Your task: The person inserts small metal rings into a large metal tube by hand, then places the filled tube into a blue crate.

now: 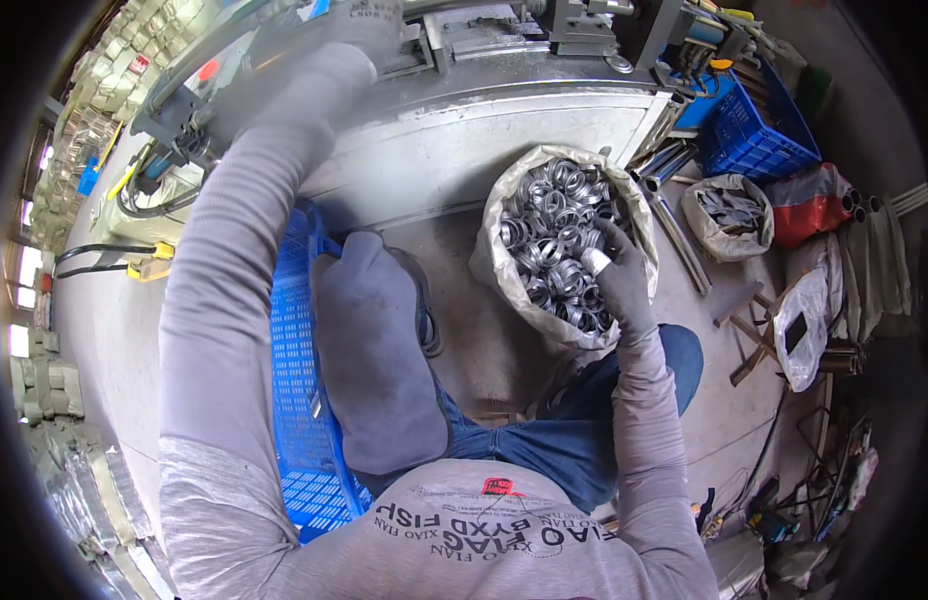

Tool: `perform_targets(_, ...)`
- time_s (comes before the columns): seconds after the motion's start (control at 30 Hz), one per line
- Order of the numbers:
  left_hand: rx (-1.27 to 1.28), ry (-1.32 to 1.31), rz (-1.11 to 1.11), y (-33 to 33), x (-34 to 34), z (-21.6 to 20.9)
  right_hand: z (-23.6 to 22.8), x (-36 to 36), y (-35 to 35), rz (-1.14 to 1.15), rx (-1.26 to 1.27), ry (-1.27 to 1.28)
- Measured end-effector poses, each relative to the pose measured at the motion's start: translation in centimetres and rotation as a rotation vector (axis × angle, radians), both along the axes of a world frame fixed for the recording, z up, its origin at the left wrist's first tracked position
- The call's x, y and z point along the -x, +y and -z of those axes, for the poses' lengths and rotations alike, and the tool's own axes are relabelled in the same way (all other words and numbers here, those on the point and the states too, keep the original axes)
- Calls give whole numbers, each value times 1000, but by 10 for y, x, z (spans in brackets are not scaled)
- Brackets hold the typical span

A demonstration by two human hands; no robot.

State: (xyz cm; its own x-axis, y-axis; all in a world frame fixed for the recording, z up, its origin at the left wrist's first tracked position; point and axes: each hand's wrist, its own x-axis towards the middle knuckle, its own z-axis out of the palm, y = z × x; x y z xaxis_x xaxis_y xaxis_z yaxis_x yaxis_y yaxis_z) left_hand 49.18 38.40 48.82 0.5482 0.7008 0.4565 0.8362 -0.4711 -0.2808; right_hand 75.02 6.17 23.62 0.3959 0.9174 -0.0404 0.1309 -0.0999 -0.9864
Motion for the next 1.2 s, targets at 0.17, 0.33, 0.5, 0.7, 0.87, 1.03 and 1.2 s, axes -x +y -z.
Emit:
perform_targets(0.17, 46, -67, 46, 109, 10, 37, -9, -1, 9, 18, -75, -316)
perform_targets(0.33, 105, -49, 120, 151, 23, 64, -19, 2, 7, -32, -14, -390)
perform_targets(0.5, -274, 31, 225, 115, 34, 84, -12, 1, 5, -133, 18, -436)
perform_targets(0.7, 197, -274, 326, -70, 151, 139, -16, 19, 6, -462, 74, -424)
perform_targets(0.87, 469, -225, -364, -136, 379, 313, -66, 49, -6, -417, -19, -64)
perform_targets(1.03, 1157, 159, -862, -252, 457, 438, -173, 202, 30, -788, -397, -784)
perform_targets(1.2, 1197, -191, -864, -248, 388, 511, -179, 386, 34, -858, -533, -1005)
